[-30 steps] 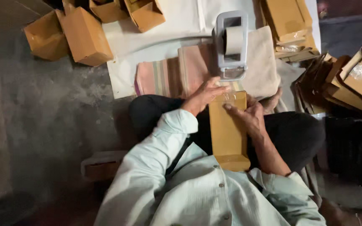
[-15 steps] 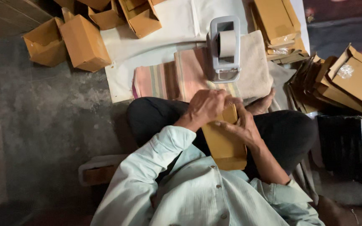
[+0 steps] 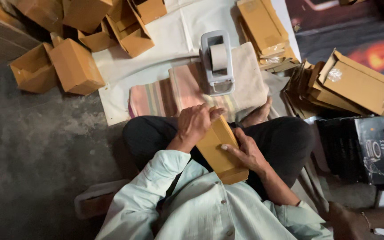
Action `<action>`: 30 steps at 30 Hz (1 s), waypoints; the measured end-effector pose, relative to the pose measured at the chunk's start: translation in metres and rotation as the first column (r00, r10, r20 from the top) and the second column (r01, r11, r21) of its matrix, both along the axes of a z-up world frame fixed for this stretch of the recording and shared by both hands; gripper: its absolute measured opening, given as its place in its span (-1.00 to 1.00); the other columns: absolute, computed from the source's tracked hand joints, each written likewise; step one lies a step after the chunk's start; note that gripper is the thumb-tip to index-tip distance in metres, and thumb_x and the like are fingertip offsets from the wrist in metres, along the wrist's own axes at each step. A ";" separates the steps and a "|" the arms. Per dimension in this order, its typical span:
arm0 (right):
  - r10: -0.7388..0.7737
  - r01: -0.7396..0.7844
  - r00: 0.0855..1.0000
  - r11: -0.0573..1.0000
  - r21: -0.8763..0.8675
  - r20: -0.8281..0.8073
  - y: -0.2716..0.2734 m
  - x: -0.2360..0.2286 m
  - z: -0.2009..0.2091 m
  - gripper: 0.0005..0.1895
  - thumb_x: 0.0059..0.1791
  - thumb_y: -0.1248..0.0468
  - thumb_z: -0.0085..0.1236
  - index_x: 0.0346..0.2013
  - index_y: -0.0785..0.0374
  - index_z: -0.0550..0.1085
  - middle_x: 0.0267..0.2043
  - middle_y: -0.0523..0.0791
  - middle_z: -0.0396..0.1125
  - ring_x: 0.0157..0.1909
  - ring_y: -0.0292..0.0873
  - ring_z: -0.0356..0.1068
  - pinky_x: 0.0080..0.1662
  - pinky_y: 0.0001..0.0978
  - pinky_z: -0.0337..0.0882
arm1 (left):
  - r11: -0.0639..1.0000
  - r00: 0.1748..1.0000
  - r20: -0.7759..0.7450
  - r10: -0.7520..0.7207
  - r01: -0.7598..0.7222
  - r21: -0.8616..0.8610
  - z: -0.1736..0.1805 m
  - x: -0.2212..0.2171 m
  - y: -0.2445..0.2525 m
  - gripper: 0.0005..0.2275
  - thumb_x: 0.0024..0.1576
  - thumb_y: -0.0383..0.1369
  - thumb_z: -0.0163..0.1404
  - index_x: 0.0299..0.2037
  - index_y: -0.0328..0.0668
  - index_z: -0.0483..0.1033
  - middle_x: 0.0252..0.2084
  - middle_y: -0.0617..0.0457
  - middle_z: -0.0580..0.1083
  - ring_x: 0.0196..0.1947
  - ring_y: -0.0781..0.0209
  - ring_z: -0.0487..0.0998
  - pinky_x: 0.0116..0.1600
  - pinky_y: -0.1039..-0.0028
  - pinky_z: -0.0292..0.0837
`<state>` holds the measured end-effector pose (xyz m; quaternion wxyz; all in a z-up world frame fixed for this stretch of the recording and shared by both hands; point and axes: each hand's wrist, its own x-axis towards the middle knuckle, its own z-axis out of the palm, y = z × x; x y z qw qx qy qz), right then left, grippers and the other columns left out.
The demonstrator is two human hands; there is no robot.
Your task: The person sits on the floor and repeatedly seals small cardboard boxes using a tape dispenser. They pick up each box, apply clear packing tape across the seam, and set the sealed box aside. The process is repeated for multiple boxes in a continuous sequence.
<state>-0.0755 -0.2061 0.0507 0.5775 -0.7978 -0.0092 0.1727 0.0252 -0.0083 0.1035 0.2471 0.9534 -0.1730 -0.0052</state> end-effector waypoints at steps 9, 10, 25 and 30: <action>-0.232 0.277 0.949 0.938 0.209 -0.215 -0.048 -0.009 -0.010 -0.45 -0.15 0.05 0.27 0.07 0.12 0.41 -0.26 -0.25 0.44 -0.36 -0.37 0.37 -0.37 -0.45 0.39 | 0.762 0.961 -0.062 -0.271 0.175 -0.623 -0.019 0.040 0.055 -0.31 0.37 0.14 -0.26 0.57 -0.16 0.05 0.17 -0.28 0.48 0.10 0.01 0.59 0.11 0.27 0.48; -0.364 0.393 0.916 0.899 0.193 -0.167 -0.072 0.000 -0.012 -0.55 -0.09 0.07 0.26 0.00 0.20 0.46 -0.31 -0.23 0.39 -0.39 -0.36 0.30 -0.39 -0.45 0.31 | 0.725 0.969 -0.024 -0.245 0.167 -0.668 -0.028 0.044 0.061 -0.32 0.42 0.11 -0.30 0.63 -0.14 -0.01 0.33 -0.30 0.42 0.24 -0.01 0.54 0.21 0.26 0.46; -0.482 0.501 0.866 0.841 0.205 -0.135 -0.162 0.143 -0.050 -0.73 0.06 0.28 0.14 -0.08 0.47 0.51 -0.22 0.03 0.50 -0.24 -0.12 0.53 -0.13 -0.28 0.56 | 0.962 0.995 -0.092 -0.024 -0.002 -0.274 -0.119 -0.014 0.017 -0.77 0.27 -0.24 -0.03 -0.18 -0.22 0.61 -0.16 -0.11 0.55 -0.16 -0.17 0.58 -0.05 0.13 0.49; -0.262 0.243 0.960 0.954 -0.176 -0.097 -0.139 0.176 -0.055 -0.64 0.06 0.18 0.11 -0.06 0.48 0.54 -0.23 0.07 0.52 -0.28 -0.14 0.54 -0.22 -0.32 0.54 | 0.995 0.995 0.019 -0.096 0.095 0.006 -0.132 -0.013 0.004 -0.70 0.25 -0.16 -0.03 -0.29 -0.26 0.60 -0.21 -0.11 0.52 -0.11 -0.09 0.54 0.02 0.14 0.42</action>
